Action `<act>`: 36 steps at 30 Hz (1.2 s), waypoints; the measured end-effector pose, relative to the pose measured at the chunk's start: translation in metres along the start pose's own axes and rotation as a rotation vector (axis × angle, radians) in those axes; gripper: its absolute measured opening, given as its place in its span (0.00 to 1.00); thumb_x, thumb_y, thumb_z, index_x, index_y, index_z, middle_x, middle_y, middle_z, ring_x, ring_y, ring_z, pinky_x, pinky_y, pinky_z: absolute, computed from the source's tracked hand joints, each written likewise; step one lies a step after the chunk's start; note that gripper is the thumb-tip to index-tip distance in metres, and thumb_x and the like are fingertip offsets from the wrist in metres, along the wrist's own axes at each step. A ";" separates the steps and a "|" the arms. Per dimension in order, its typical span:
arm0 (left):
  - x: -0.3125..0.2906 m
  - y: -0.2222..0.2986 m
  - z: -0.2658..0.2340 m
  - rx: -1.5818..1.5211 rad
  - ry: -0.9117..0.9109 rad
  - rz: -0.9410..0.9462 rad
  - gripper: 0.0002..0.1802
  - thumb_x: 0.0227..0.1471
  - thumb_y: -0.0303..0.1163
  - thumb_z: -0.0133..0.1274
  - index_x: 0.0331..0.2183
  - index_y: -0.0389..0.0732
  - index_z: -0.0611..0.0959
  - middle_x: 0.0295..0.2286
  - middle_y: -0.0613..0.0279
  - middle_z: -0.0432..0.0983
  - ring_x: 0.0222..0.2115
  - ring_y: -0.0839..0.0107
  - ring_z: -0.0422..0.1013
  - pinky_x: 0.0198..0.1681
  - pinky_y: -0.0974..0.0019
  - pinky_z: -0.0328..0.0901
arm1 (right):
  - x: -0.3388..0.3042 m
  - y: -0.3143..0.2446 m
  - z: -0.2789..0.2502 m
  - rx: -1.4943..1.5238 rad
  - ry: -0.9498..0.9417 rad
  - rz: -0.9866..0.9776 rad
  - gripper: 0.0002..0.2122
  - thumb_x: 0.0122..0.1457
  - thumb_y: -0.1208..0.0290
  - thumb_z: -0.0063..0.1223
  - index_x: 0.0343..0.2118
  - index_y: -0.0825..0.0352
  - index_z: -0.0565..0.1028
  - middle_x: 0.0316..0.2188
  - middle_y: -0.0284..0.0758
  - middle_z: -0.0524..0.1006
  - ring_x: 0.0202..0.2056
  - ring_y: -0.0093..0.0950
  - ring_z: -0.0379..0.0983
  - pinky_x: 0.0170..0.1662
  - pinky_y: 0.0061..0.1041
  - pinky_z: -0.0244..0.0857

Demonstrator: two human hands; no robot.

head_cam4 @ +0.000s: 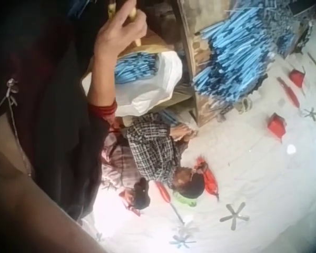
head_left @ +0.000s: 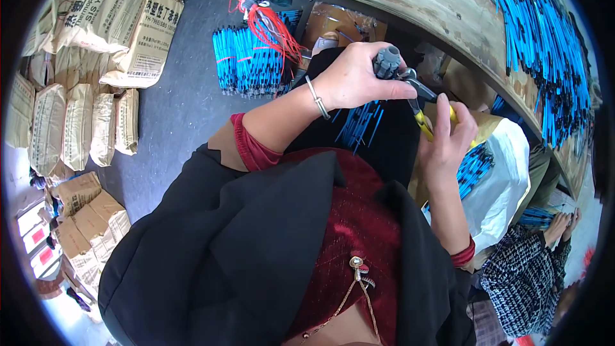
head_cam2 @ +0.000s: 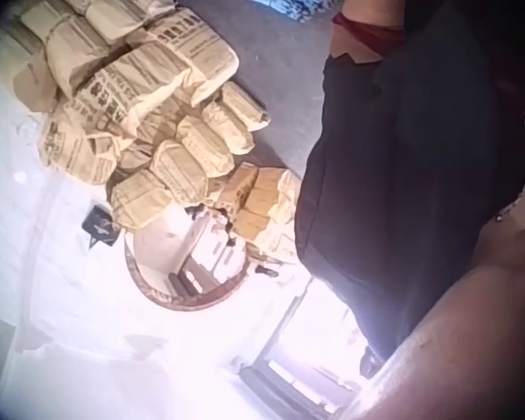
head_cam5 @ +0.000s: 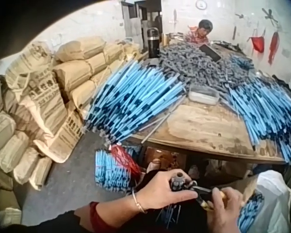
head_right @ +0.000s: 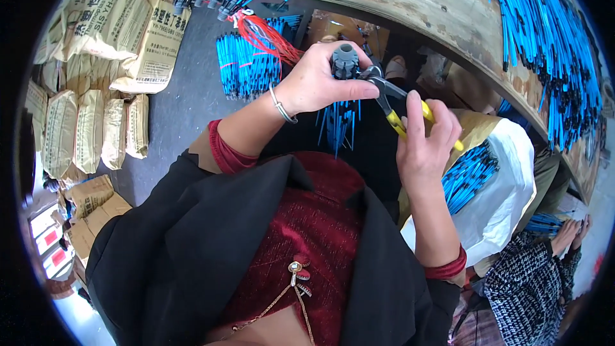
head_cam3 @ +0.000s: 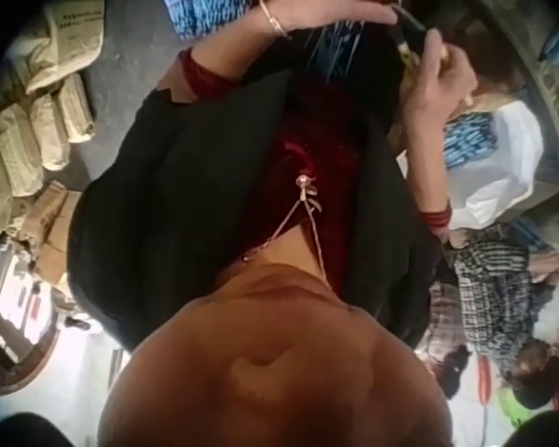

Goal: The person assembles and trims plastic shuttlecocks by hand at a production station, joining blue plastic feathers to shuttlecock bases and using pliers to trim shuttlecock parts.

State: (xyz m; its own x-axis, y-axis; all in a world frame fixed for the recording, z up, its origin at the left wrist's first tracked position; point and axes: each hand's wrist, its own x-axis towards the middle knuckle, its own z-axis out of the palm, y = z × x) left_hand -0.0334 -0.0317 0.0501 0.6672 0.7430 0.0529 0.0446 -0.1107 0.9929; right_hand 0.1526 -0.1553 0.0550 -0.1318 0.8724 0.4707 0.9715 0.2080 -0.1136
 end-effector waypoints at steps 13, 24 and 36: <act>0.010 0.016 0.013 -0.114 -0.438 0.064 0.20 0.32 0.29 0.67 0.32 0.37 0.79 0.27 0.64 0.76 0.30 0.76 0.71 0.37 0.72 0.65 | -0.024 0.046 -0.014 1.701 -1.529 0.539 0.40 0.36 0.74 0.65 0.55 0.68 0.56 0.33 0.39 0.75 0.31 0.27 0.72 0.36 0.26 0.67; 0.017 0.021 0.016 -0.050 -0.407 0.049 0.20 0.31 0.29 0.67 0.31 0.36 0.79 0.27 0.64 0.75 0.29 0.77 0.70 0.35 0.73 0.64 | -0.020 0.060 -0.036 1.759 -1.388 0.791 0.32 0.33 0.74 0.64 0.46 0.72 0.64 0.27 0.35 0.72 0.30 0.27 0.71 0.35 0.25 0.66; 0.008 0.012 0.013 -0.097 -0.399 0.011 0.21 0.30 0.28 0.68 0.31 0.37 0.79 0.27 0.65 0.75 0.29 0.77 0.70 0.35 0.73 0.64 | 0.002 0.050 -0.057 1.222 -1.196 0.891 0.38 0.34 0.59 0.71 0.47 0.74 0.64 0.27 0.33 0.71 0.28 0.21 0.68 0.31 0.16 0.62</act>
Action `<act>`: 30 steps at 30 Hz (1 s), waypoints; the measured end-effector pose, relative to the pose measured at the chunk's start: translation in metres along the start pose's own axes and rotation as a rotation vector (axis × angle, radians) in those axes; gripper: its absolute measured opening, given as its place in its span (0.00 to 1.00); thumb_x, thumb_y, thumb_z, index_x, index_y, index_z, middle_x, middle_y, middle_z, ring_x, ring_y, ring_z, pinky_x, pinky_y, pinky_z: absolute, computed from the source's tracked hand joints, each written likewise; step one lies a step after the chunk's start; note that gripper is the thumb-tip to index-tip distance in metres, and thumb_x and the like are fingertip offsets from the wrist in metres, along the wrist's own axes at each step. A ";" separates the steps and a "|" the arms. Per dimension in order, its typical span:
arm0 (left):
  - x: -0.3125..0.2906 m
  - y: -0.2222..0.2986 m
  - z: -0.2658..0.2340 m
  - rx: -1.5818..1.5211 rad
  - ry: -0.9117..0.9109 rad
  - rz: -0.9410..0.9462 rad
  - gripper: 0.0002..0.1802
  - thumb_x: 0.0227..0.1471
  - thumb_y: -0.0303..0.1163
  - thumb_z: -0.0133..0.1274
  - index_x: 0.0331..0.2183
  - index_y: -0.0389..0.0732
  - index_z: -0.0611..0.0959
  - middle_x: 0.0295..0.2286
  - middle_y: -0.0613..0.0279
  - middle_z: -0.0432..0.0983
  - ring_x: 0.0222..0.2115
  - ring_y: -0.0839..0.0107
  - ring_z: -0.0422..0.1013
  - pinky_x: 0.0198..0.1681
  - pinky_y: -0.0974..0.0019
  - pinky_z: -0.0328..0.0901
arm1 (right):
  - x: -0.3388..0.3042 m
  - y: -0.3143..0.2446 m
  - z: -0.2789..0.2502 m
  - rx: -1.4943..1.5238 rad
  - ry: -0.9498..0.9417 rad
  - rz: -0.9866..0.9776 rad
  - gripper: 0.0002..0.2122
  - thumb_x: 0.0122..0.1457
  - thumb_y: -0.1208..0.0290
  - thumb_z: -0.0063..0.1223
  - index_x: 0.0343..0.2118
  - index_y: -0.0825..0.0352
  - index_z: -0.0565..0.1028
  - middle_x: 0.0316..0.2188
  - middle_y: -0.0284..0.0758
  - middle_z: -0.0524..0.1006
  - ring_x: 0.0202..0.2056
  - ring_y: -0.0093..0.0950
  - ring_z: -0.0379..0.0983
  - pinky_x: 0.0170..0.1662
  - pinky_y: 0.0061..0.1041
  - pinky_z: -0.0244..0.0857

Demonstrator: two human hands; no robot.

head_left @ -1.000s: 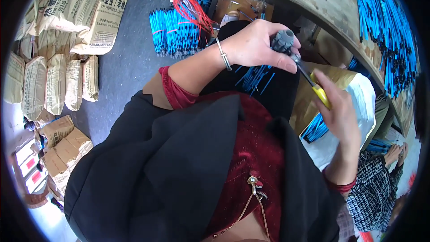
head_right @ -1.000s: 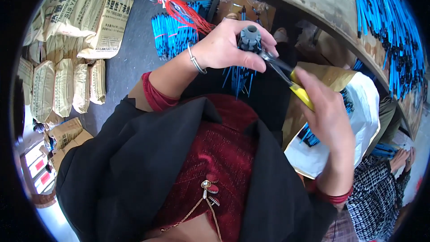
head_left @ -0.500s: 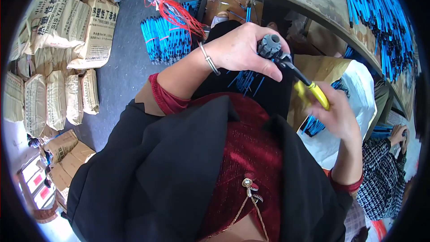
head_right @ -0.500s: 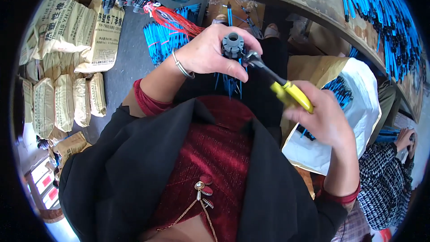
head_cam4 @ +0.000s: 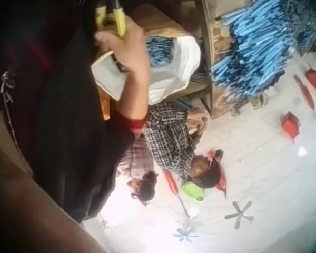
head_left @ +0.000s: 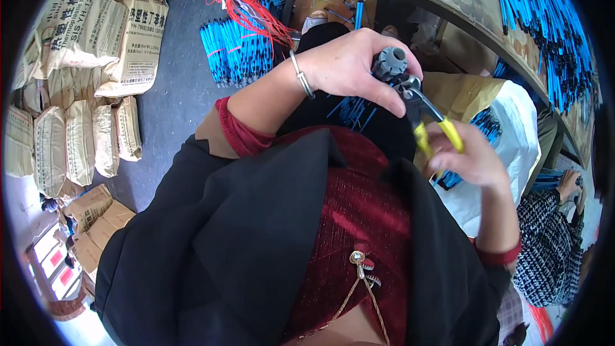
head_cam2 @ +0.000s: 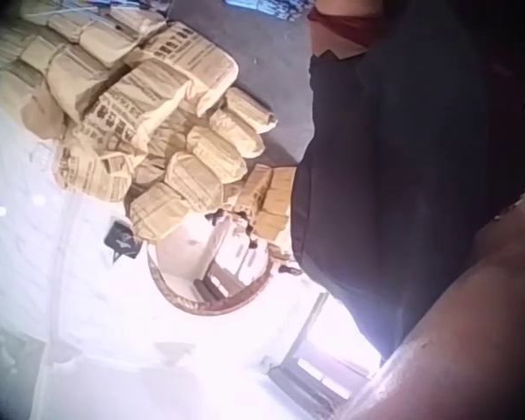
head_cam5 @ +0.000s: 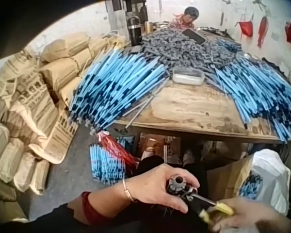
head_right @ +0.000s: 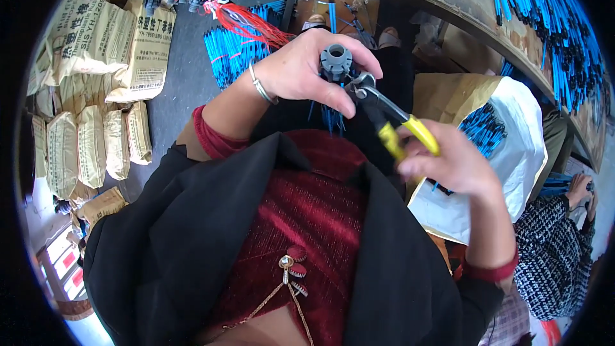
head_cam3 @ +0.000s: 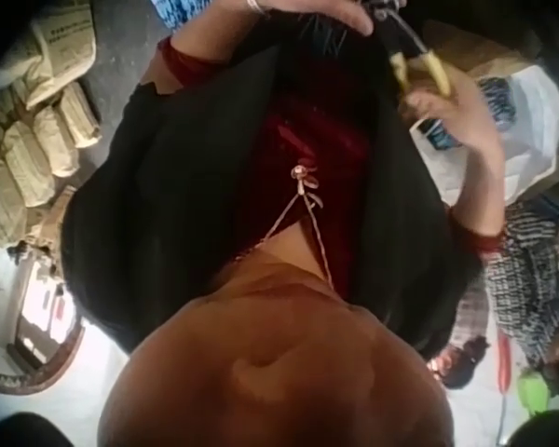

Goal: The person assembles and trims plastic shuttlecocks by hand at a production station, joining blue plastic feathers to shuttlecock bases and using pliers to trim shuttlecock parts.

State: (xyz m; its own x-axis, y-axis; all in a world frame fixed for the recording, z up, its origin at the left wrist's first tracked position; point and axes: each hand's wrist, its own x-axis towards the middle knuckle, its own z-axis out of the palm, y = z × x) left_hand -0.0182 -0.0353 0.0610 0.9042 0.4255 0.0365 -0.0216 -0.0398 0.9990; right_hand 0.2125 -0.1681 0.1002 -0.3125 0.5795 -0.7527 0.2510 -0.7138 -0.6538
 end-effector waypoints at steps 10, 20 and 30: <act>0.002 -0.003 0.002 0.034 0.142 0.026 0.18 0.32 0.29 0.67 0.29 0.38 0.78 0.26 0.67 0.73 0.27 0.78 0.69 0.33 0.74 0.63 | 0.011 0.007 0.003 -0.161 -0.037 -0.426 0.36 0.46 0.71 0.60 0.56 0.71 0.53 0.38 0.35 0.67 0.33 0.25 0.66 0.36 0.19 0.61; -0.001 0.002 -0.003 0.137 0.113 0.028 0.15 0.34 0.28 0.66 0.28 0.39 0.78 0.24 0.66 0.73 0.26 0.79 0.69 0.31 0.75 0.64 | -0.002 -0.013 0.013 -0.818 0.335 -0.552 0.22 0.48 0.82 0.46 0.50 0.71 0.64 0.26 0.39 0.71 0.32 0.40 0.71 0.37 0.29 0.64; 0.003 0.005 0.001 0.100 0.114 0.020 0.14 0.34 0.27 0.65 0.27 0.38 0.79 0.23 0.67 0.73 0.25 0.79 0.69 0.30 0.76 0.64 | -0.018 -0.022 0.020 -0.237 0.268 -0.204 0.12 0.53 0.78 0.45 0.41 0.71 0.68 0.17 0.35 0.70 0.18 0.23 0.69 0.24 0.21 0.63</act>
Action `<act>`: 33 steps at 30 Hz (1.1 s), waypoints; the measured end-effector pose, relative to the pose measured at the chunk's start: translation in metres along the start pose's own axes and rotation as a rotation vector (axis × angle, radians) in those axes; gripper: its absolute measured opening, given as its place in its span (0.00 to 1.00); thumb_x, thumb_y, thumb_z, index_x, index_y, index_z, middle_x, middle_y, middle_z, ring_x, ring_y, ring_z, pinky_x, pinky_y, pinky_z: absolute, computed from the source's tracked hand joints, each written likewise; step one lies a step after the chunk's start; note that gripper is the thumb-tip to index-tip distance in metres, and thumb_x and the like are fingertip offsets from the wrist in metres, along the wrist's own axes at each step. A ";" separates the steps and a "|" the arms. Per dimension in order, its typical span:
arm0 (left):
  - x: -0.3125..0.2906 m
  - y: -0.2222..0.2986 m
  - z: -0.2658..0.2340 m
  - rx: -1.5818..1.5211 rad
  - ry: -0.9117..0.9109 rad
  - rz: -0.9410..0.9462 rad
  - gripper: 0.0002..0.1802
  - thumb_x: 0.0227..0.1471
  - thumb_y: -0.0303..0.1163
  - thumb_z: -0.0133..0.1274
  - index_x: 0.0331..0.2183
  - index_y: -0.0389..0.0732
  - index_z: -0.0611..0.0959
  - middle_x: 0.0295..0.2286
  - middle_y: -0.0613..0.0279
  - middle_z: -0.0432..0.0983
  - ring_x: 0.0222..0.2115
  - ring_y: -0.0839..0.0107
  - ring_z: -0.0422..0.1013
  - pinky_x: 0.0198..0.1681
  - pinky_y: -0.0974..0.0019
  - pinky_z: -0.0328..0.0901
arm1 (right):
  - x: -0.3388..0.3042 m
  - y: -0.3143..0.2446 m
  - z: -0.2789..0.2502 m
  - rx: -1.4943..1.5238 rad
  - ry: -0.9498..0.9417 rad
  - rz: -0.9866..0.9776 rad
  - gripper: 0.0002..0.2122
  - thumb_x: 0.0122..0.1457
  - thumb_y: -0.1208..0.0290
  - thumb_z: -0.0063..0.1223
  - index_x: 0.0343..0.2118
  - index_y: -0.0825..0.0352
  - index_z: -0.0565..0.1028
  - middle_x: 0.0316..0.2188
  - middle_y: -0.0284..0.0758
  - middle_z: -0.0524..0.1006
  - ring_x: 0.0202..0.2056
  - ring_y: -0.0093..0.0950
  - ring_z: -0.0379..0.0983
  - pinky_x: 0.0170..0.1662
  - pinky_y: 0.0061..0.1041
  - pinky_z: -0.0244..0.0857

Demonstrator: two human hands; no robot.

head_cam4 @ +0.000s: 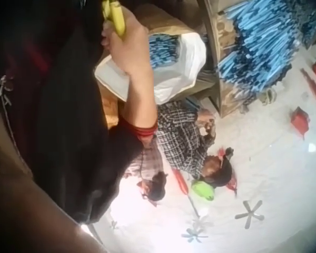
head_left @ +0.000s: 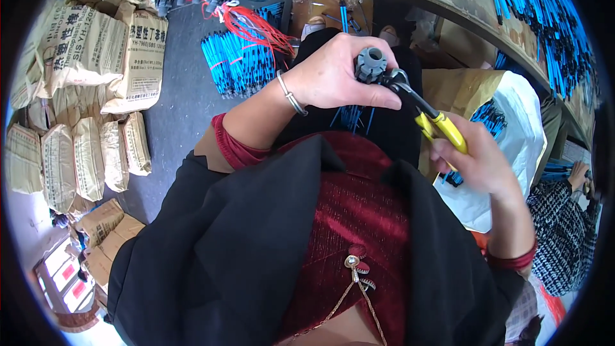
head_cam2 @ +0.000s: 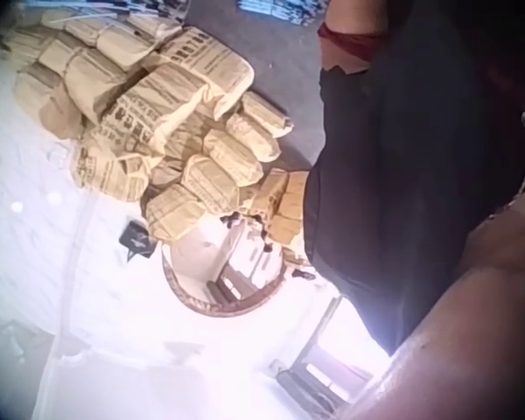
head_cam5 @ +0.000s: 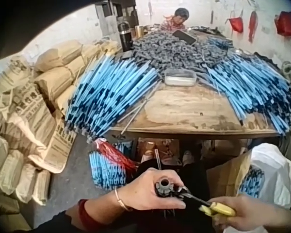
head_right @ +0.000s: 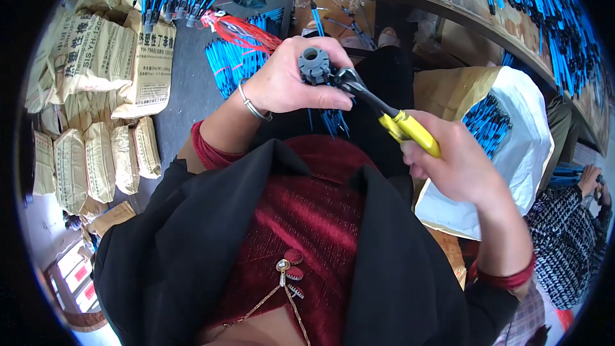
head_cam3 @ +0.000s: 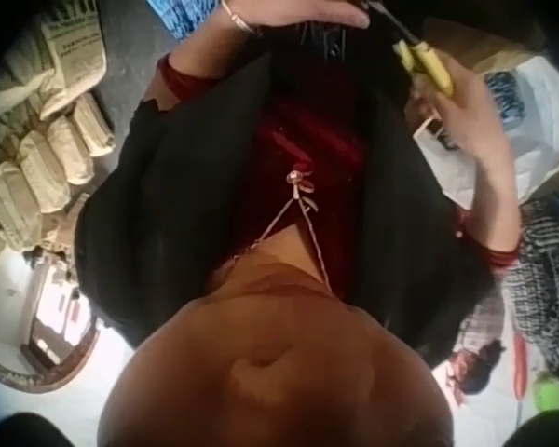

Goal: The person assembles and trims plastic shuttlecocks by hand at a production station, joining blue plastic feathers to shuttlecock bases and using pliers to trim shuttlecock parts.

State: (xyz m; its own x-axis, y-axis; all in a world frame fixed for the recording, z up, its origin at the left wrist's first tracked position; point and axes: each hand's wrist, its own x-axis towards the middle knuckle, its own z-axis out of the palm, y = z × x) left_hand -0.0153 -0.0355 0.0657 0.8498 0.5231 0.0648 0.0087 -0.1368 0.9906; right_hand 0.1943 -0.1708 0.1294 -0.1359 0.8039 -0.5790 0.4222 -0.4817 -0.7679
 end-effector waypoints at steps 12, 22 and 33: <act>0.006 -0.014 -0.020 0.014 -0.022 0.077 0.22 0.31 0.29 0.66 0.33 0.37 0.78 0.27 0.63 0.75 0.29 0.74 0.71 0.36 0.72 0.65 | 0.015 -0.023 -0.002 -0.414 0.035 -0.174 0.16 0.54 0.76 0.46 0.46 0.70 0.66 0.18 0.31 0.71 0.18 0.21 0.69 0.24 0.21 0.63; 0.001 -0.032 0.005 -0.295 0.308 0.120 0.24 0.37 0.26 0.61 0.40 0.36 0.72 0.28 0.61 0.75 0.31 0.75 0.70 0.37 0.71 0.66 | 0.080 -0.080 -0.065 -0.938 0.856 -0.154 0.16 0.49 0.58 0.53 0.34 0.67 0.73 0.32 0.47 0.74 0.30 0.46 0.71 0.33 0.37 0.65; -0.019 0.041 -0.028 -0.433 0.658 0.211 0.06 0.47 0.27 0.51 0.27 0.35 0.75 0.27 0.59 0.74 0.29 0.69 0.71 0.36 0.66 0.66 | 0.002 0.006 -0.006 0.284 0.010 -0.966 0.19 0.54 0.61 0.50 0.39 0.75 0.72 0.34 0.42 0.75 0.35 0.30 0.72 0.39 0.27 0.65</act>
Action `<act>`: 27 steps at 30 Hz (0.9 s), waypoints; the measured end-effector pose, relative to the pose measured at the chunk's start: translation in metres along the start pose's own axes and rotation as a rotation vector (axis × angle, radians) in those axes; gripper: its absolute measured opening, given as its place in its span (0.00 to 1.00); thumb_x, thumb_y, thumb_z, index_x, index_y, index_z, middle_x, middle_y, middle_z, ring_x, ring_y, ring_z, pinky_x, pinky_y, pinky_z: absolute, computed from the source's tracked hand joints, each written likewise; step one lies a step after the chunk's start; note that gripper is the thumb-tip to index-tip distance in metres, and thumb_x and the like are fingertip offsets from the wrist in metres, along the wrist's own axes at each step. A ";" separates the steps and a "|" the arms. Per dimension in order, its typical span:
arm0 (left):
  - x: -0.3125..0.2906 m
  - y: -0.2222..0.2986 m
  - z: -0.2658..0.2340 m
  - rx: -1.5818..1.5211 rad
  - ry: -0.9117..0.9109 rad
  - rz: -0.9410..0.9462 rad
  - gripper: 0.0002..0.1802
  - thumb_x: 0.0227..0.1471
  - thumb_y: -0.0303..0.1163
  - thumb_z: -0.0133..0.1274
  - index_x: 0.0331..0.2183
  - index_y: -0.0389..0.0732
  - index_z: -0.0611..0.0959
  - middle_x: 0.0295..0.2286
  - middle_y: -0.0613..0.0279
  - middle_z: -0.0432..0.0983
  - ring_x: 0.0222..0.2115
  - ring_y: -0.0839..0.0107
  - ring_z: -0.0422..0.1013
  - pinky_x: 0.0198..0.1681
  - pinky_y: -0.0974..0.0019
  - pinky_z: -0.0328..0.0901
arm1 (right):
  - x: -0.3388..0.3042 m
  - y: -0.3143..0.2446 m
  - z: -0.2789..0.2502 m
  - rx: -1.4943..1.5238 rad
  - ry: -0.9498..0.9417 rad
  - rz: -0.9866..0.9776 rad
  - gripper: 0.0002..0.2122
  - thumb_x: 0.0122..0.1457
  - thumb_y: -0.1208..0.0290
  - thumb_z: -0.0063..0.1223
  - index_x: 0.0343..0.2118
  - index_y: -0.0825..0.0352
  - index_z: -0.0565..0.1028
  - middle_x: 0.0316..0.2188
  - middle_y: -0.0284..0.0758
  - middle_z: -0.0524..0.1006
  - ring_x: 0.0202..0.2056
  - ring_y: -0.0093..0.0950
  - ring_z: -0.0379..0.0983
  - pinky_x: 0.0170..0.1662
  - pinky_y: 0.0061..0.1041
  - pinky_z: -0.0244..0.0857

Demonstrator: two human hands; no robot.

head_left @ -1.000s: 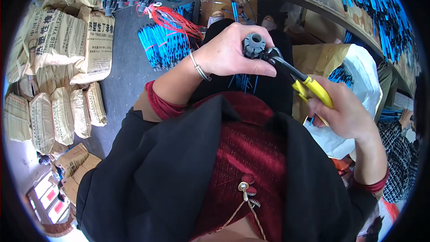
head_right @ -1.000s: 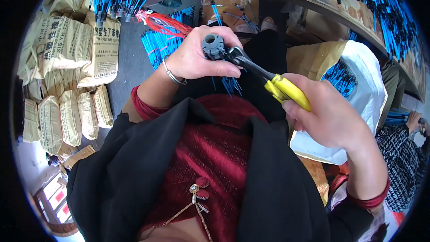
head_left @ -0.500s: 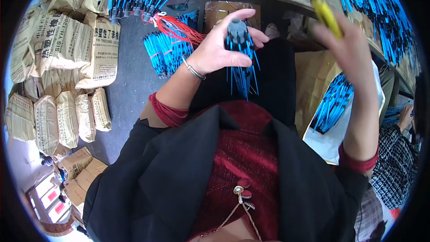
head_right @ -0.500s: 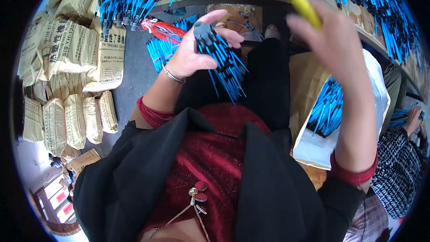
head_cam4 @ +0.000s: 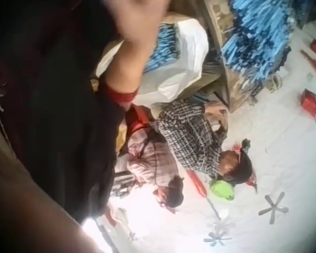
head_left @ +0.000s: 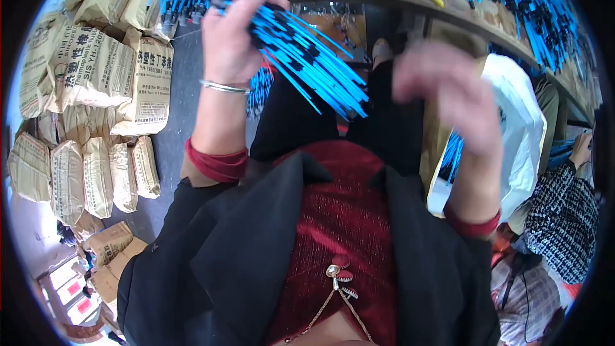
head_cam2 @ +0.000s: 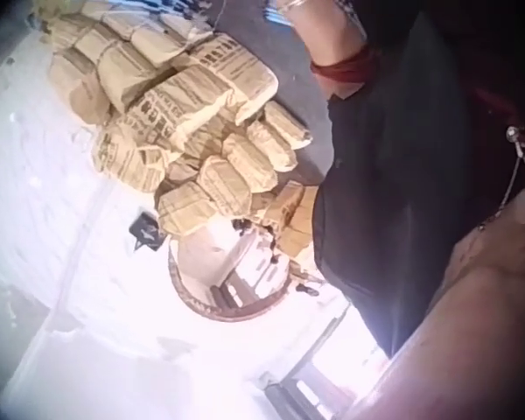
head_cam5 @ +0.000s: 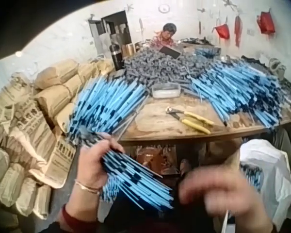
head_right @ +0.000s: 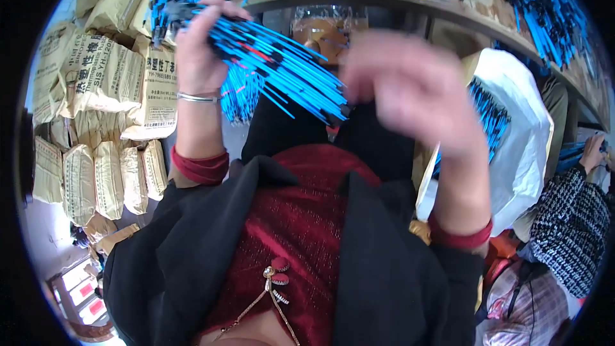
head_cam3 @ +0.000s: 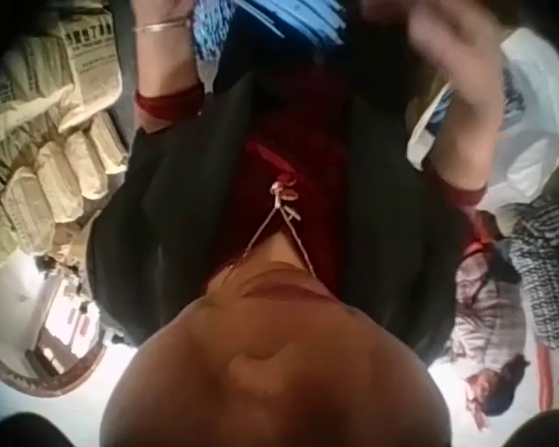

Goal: The person assembles and trims plastic shuttlecocks by hand at a production station, joining blue plastic feathers to shuttlecock bases and using pliers to trim shuttlecock parts.

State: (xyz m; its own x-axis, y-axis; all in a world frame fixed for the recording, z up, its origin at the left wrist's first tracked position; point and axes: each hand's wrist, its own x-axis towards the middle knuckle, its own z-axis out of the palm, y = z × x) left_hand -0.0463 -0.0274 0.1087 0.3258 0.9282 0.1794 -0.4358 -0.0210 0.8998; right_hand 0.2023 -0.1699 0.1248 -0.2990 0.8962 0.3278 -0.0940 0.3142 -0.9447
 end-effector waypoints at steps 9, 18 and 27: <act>0.011 0.037 0.083 -0.718 0.169 -0.185 0.12 0.50 0.36 0.48 0.28 0.35 0.76 0.28 0.56 0.74 0.35 0.60 0.69 0.43 0.52 0.63 | -0.065 0.027 0.041 0.137 0.567 0.072 0.33 0.45 0.78 0.57 0.56 0.64 0.56 0.49 0.39 0.65 0.50 0.31 0.63 0.53 0.31 0.57; -0.045 -0.064 0.099 -0.858 0.225 -0.555 0.15 0.50 0.39 0.46 0.31 0.36 0.76 0.31 0.54 0.75 0.37 0.61 0.70 0.46 0.57 0.62 | -0.048 -0.001 -0.004 0.418 0.767 -0.450 0.31 0.46 0.78 0.58 0.54 0.63 0.57 0.52 0.45 0.63 0.51 0.39 0.62 0.55 0.41 0.56; -0.098 -0.122 -0.013 -0.277 -0.532 -1.113 0.17 0.51 0.40 0.49 0.35 0.35 0.76 0.31 0.56 0.75 0.34 0.67 0.71 0.42 0.65 0.65 | -0.051 0.035 0.045 -0.032 0.577 -0.282 0.21 0.42 0.81 0.59 0.41 0.67 0.64 0.39 0.40 0.72 0.41 0.28 0.69 0.46 0.29 0.63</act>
State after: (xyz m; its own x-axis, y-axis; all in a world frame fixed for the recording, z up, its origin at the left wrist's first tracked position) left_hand -0.0357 -0.1116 -0.0238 0.8966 0.1281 -0.4239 0.1510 0.8115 0.5645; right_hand 0.1711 -0.2188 0.0750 0.2933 0.7994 0.5244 -0.0630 0.5635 -0.8237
